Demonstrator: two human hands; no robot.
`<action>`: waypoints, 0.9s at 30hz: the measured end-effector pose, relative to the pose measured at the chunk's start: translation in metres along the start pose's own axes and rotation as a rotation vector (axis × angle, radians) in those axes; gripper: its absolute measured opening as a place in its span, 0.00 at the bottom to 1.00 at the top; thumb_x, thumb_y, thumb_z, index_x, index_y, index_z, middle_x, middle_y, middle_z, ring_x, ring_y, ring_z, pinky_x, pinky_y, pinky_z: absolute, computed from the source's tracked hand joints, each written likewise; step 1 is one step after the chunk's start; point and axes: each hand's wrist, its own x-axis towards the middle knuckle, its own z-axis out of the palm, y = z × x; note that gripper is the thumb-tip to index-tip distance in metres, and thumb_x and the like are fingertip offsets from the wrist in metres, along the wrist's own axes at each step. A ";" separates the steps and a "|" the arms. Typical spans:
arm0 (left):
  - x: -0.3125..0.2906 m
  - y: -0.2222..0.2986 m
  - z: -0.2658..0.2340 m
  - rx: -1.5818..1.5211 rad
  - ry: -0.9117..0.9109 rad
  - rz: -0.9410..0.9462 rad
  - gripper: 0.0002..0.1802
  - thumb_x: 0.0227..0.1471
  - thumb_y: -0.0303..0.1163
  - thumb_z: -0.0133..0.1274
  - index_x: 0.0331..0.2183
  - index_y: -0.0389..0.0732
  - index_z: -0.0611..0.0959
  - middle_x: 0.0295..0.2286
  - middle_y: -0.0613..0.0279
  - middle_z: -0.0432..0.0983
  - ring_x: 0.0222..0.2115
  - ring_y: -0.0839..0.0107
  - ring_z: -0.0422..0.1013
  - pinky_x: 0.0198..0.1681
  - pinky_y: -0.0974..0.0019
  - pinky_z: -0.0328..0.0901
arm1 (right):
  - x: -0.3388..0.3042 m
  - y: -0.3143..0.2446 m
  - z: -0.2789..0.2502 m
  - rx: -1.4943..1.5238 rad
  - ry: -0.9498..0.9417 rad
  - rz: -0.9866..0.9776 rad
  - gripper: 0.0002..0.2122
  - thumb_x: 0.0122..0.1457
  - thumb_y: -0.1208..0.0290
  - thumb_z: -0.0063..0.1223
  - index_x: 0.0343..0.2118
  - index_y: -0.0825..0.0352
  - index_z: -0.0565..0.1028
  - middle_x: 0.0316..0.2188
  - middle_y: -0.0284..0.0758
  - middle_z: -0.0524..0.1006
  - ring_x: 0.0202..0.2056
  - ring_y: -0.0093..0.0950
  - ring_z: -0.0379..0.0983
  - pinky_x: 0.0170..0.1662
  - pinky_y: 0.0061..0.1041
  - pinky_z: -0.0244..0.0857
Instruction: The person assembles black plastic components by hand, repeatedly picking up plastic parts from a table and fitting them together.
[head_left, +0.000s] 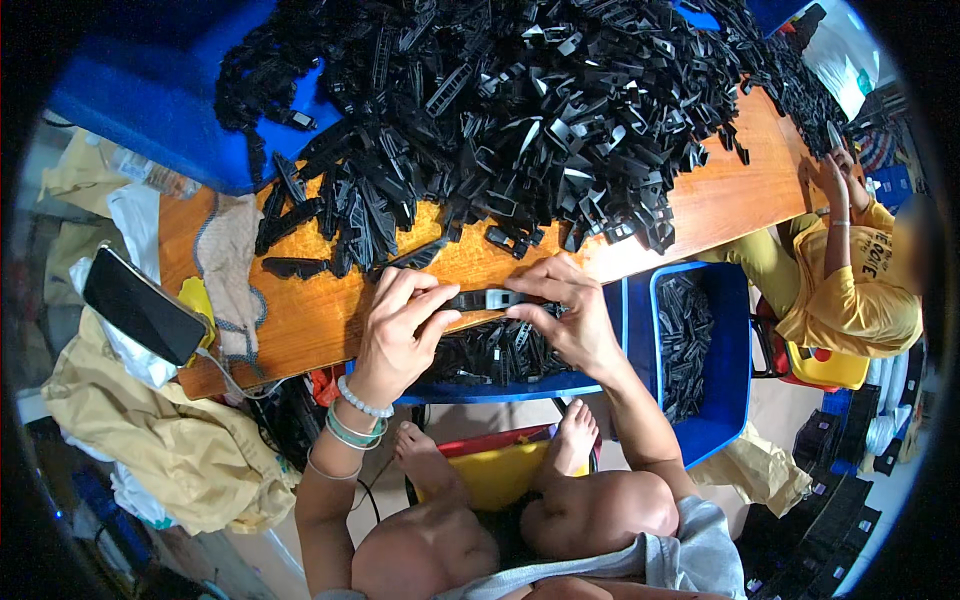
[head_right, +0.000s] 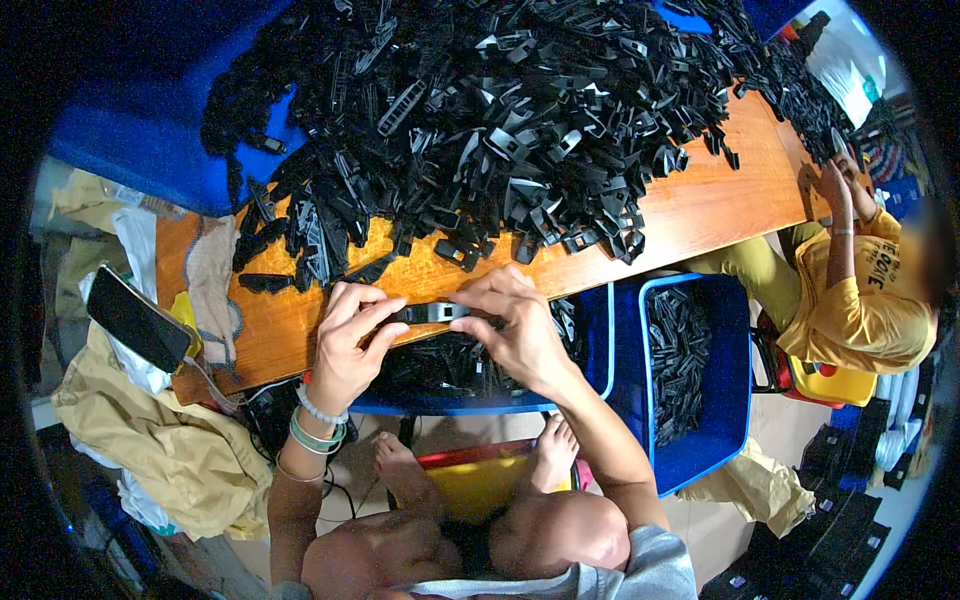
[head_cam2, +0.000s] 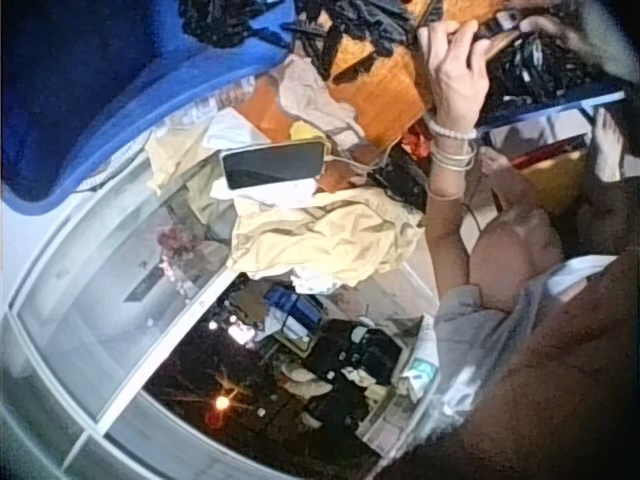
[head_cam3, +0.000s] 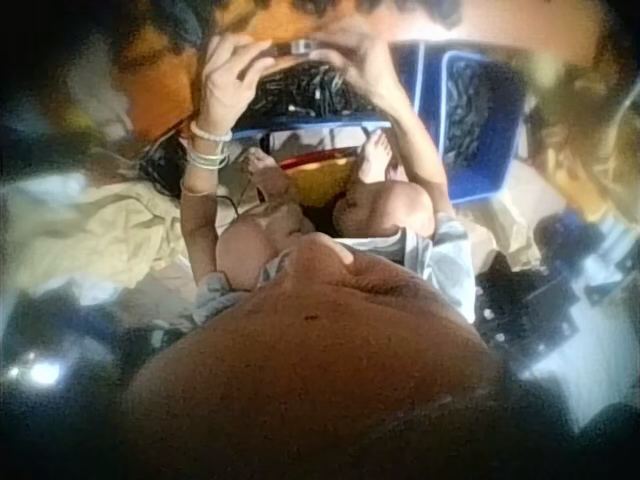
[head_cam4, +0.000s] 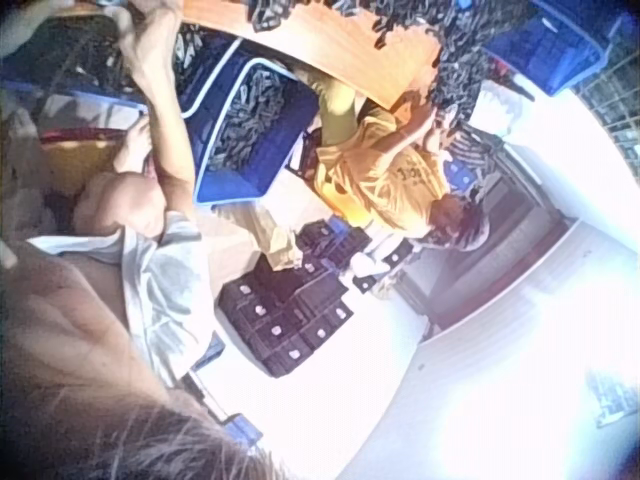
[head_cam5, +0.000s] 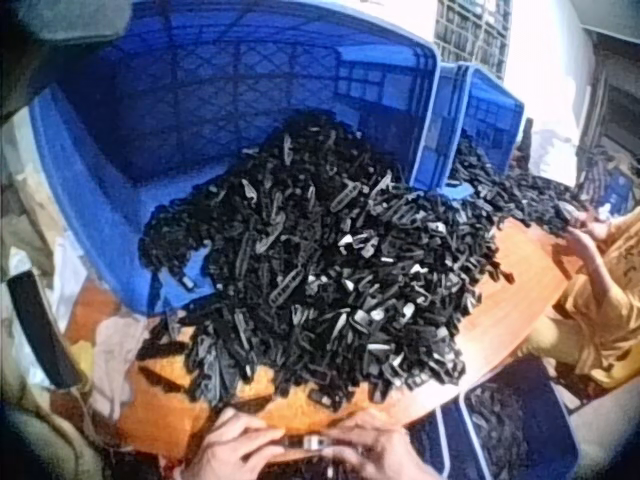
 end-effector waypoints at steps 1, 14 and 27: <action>0.000 0.000 0.001 -0.012 0.006 0.004 0.11 0.42 0.19 0.61 0.33 0.33 0.83 0.30 0.57 0.72 0.31 0.60 0.67 0.36 0.61 0.65 | 0.000 0.003 -0.005 -0.002 -0.016 0.028 0.16 0.45 0.75 0.67 0.40 0.68 0.82 0.31 0.34 0.77 0.36 0.30 0.71 0.43 0.27 0.63; 0.008 0.004 -0.015 0.054 0.024 0.165 0.23 0.38 0.30 0.69 0.38 0.30 0.81 0.34 0.55 0.73 0.34 0.59 0.69 0.38 0.59 0.66 | 0.000 -0.007 -0.009 0.052 -0.197 -0.011 0.16 0.44 0.71 0.68 0.38 0.68 0.81 0.35 0.36 0.75 0.41 0.36 0.70 0.48 0.33 0.63; 0.013 0.031 0.002 -0.385 0.271 -0.221 0.17 0.46 0.17 0.62 0.40 0.34 0.75 0.29 0.59 0.76 0.28 0.76 0.75 0.30 0.73 0.71 | 0.015 -0.006 0.014 0.042 0.355 0.000 0.12 0.48 0.82 0.62 0.37 0.69 0.74 0.37 0.37 0.72 0.37 0.33 0.71 0.39 0.28 0.67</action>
